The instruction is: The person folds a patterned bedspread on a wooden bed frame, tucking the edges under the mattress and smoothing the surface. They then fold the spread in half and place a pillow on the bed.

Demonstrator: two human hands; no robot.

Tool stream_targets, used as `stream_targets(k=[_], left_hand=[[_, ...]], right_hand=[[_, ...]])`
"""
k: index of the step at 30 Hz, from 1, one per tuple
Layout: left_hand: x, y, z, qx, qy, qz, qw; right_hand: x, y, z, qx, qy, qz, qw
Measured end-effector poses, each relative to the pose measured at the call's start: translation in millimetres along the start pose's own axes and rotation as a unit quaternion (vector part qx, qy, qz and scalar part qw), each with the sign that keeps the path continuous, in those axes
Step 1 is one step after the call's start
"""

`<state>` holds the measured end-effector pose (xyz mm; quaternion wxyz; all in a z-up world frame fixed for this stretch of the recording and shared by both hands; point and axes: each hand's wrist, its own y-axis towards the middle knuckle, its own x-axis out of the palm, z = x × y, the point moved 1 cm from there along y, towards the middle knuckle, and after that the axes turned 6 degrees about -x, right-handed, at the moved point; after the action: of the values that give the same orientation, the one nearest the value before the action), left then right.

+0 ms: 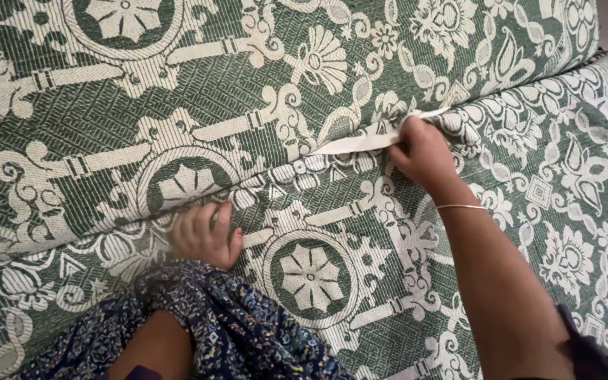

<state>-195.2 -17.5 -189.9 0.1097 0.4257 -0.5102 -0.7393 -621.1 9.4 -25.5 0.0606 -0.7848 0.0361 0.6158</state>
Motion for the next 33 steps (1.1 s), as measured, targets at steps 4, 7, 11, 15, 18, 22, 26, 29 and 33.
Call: stream_targets(k=[4, 7, 11, 15, 18, 22, 26, 29, 33], left_hand=[[-3.0, 3.1, 1.0, 0.002, -0.004, -0.013, 1.000], [-6.2, 7.6, 2.3, 0.002, -0.009, -0.016, 1.000], [-20.4, 11.0, 1.7, 0.012, -0.004, -0.071, 0.997], [-12.7, 11.6, 3.6, 0.011, 0.007, -0.025, 1.000], [-10.1, 4.9, 1.7, 0.008, -0.003, -0.026, 1.000], [0.8, 1.2, -0.1, 0.000, -0.005, 0.014, 1.000], [1.2, -0.8, 2.9, -0.018, -0.012, 0.017, 1.000], [-1.1, 0.5, 1.5, -0.012, -0.014, 0.015, 1.000], [-0.8, 2.6, 5.0, -0.013, -0.017, 0.023, 0.999]], right_hand=[[2.5, -6.2, 2.3, -0.113, -0.091, -0.009, 0.989], [-5.5, 1.8, -8.4, -0.063, -0.107, -0.080, 0.989], [-29.7, 19.6, -33.3, 0.016, -0.091, -0.177, 0.980], [-48.0, 23.8, -41.8, 0.041, -0.085, -0.204, 0.974], [-56.3, 19.2, -25.9, 0.010, -0.066, -0.177, 0.982], [-63.4, 5.4, -11.6, 0.009, -0.051, -0.191, 0.980], [-60.1, -6.5, -24.4, -0.033, -0.173, -0.212, 0.961], [-59.5, -2.9, -46.5, -0.137, -0.213, -0.175, 0.951], [-58.6, 0.8, -81.8, -0.112, -0.293, -0.221, 0.923]])
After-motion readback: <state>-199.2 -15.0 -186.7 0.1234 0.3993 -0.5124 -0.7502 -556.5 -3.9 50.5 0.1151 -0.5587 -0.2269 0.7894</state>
